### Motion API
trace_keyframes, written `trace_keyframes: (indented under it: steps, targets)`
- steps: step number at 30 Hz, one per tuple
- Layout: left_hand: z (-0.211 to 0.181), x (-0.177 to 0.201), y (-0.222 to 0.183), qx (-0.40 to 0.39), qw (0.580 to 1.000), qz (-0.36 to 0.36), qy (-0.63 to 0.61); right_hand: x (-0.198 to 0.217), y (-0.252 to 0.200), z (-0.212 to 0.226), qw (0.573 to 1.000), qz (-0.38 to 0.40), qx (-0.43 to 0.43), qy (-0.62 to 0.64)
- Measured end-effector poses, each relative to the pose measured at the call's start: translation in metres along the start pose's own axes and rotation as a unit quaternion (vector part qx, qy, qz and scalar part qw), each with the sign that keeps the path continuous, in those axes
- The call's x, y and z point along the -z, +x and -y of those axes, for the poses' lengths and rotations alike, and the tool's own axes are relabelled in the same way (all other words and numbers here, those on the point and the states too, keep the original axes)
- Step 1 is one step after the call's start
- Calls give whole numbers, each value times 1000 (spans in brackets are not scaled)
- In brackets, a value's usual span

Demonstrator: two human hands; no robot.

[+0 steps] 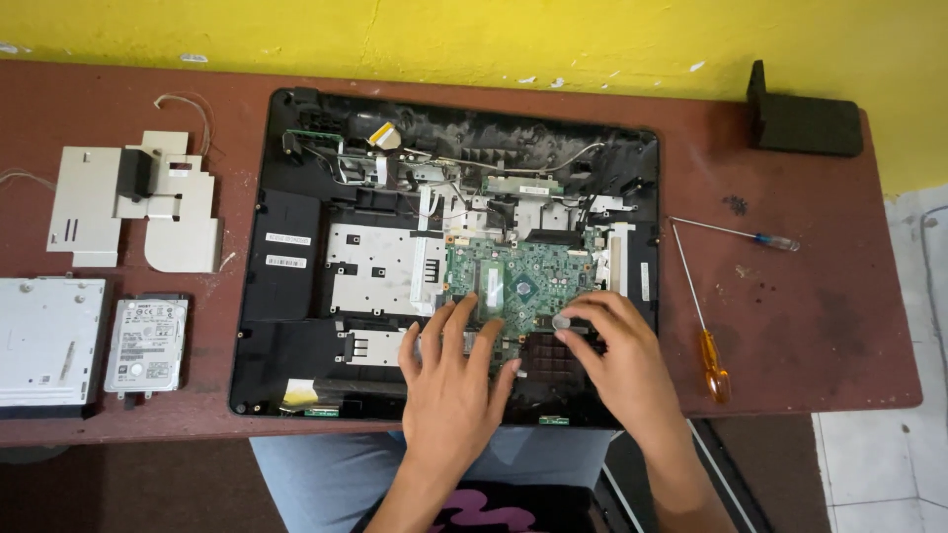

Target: Disassembling a computer to access internal components, including removing screws and RAM.

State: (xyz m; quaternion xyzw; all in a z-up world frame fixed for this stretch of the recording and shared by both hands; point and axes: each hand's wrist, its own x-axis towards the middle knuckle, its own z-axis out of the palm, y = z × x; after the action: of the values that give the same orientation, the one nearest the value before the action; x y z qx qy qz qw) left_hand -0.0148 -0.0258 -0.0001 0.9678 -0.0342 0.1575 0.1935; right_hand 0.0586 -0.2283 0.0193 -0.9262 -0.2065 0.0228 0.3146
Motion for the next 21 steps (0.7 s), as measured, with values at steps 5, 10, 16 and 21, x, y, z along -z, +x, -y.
trace_keyframes:
  steps: [5,10,16,21]
  targets:
    - [1,-1,0,-2,1000,4,2,2,1,1,1000,12,-4,5]
    - [1,-1,0,-4,1000,4,10,-5,2,1,999,11,32,-14]
    - [0,0,1,-1,1000,9,9,-5,6,7,997,19,46,-53]
    - [0,2,1,-3,1000,10,7,-5,11,8,992,30,70,-105]
